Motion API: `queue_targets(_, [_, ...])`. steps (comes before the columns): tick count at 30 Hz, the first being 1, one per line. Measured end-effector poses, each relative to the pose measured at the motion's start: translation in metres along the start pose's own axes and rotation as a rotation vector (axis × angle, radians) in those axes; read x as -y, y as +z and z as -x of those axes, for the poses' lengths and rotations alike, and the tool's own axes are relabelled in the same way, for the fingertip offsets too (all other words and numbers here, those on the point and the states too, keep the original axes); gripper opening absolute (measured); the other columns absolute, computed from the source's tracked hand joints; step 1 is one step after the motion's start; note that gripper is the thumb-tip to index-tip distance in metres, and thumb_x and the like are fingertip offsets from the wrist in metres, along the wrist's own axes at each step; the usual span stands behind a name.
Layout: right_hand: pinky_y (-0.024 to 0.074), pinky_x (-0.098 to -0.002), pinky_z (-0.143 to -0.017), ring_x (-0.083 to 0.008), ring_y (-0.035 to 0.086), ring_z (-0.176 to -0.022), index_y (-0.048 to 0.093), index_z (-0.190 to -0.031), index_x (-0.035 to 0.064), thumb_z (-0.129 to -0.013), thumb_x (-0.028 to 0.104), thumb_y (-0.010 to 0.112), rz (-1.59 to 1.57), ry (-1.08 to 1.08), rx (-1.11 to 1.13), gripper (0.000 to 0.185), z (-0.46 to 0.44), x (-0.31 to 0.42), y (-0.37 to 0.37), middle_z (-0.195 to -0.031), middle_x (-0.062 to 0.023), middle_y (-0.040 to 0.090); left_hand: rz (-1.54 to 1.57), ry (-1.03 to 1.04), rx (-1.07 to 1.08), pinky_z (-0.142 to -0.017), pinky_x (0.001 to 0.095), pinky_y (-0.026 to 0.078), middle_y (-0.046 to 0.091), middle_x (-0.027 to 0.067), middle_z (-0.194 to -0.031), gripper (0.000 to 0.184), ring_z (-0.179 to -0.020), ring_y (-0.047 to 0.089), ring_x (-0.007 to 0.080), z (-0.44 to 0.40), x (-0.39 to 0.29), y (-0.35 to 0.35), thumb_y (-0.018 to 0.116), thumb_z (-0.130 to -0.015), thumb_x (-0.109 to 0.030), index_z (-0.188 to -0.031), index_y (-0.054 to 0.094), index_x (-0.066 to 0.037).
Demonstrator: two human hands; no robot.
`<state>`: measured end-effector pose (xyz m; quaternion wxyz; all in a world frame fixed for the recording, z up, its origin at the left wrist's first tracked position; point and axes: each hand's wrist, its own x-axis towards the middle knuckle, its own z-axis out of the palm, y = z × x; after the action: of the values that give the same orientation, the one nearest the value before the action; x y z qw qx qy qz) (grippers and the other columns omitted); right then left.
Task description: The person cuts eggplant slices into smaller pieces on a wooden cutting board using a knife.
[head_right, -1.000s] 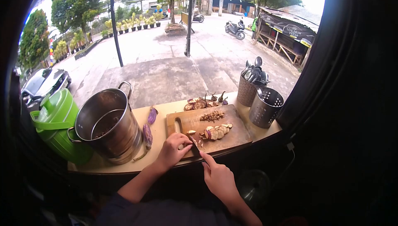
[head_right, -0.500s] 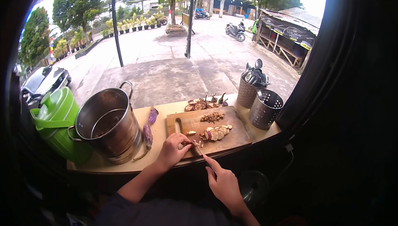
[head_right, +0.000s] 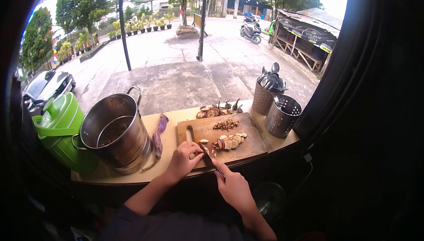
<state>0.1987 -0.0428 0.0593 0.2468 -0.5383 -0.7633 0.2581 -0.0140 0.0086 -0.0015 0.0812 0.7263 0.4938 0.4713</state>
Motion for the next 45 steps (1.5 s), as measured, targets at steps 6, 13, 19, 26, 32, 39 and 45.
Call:
queue_targets(6, [0.0510,-0.0466,-0.062,-0.0398,0.065,-0.066,0.063,-0.137,0.0214,-0.102,0.022,0.061,0.005,0.036,0.006,0.035,0.011,-0.002,-0.001,-0.074,-0.0235,0.065,-0.024,-0.011,0.018,-0.084,0.0407,0.053,0.070,0.0109,-0.095,0.010,-0.093,0.065,0.0306,-0.001,0.000,-0.002,0.079,-0.083,-0.008,-0.088,0.072,-0.002])
queue_targets(13, [0.0467,-0.0388,-0.058,-0.0279,0.055,-0.061,0.066,-0.134,0.0159,-0.102,0.020,0.063,-0.195,0.073,-0.053,0.032,0.009,-0.006,-0.003,-0.072,-0.0230,0.061,-0.036,0.001,0.020,-0.085,0.0420,0.052,0.069,0.0106,-0.096,0.011,-0.094,0.066,0.0310,-0.002,-0.003,-0.003,0.078,-0.085,-0.010,-0.089,0.071,-0.002])
queue_targets(19, [0.0456,-0.0393,-0.056,-0.0278,0.054,-0.058,0.065,-0.135,0.0162,-0.102,0.020,0.063,-0.163,0.060,-0.058,0.033,0.017,0.001,-0.006,-0.069,-0.0225,0.059,-0.060,-0.010,0.011,-0.085,0.0429,0.051,0.068,0.0098,-0.094,0.011,-0.094,0.065,0.0308,0.000,0.000,0.000,0.078,-0.085,-0.011,-0.089,0.071,-0.003])
queue_targets(26, [0.0478,-0.0485,-0.058,-0.0415,0.065,-0.064,0.063,-0.138,0.0223,-0.103,0.021,0.061,-0.070,0.054,-0.017,0.036,0.022,0.003,-0.008,-0.069,-0.0238,0.062,-0.071,-0.011,0.002,-0.086,0.0421,0.052,0.069,0.0087,-0.095,0.009,-0.093,0.065,0.0298,-0.001,-0.001,-0.001,0.078,-0.083,-0.009,-0.088,0.072,-0.004])
queue_targets(32, [0.0436,-0.0404,-0.053,-0.0348,0.057,-0.052,0.065,-0.135,0.0175,-0.102,0.019,0.063,-0.062,0.001,-0.057,0.034,0.023,0.005,-0.008,-0.067,-0.0228,0.057,-0.061,-0.006,-0.012,-0.085,0.0421,0.052,0.069,0.0086,-0.094,0.009,-0.092,0.065,0.0299,-0.001,-0.002,-0.001,0.078,-0.083,-0.009,-0.088,0.072,-0.004])
queue_targets(39, [0.0458,-0.0439,-0.055,-0.0396,0.061,-0.057,0.064,-0.136,0.0186,-0.102,0.020,0.062,-0.013,0.007,-0.021,0.034,0.021,0.005,-0.007,-0.067,-0.0232,0.060,-0.065,0.000,-0.002,-0.086,0.0421,0.052,0.069,0.0087,-0.094,0.009,-0.093,0.066,0.0299,-0.001,-0.001,-0.001,0.078,-0.083,-0.009,-0.088,0.072,-0.004])
queue_targets(45, [0.0505,-0.0527,-0.060,-0.0431,0.065,-0.065,0.060,-0.139,0.0223,-0.103,0.023,0.059,0.004,-0.016,-0.013,0.036,0.009,-0.003,0.004,-0.067,-0.0215,0.064,-0.059,0.014,0.009,-0.086,0.0421,0.051,0.069,0.0087,-0.094,0.009,-0.093,0.065,0.0296,-0.002,-0.001,-0.001,0.078,-0.083,-0.009,-0.087,0.073,-0.004])
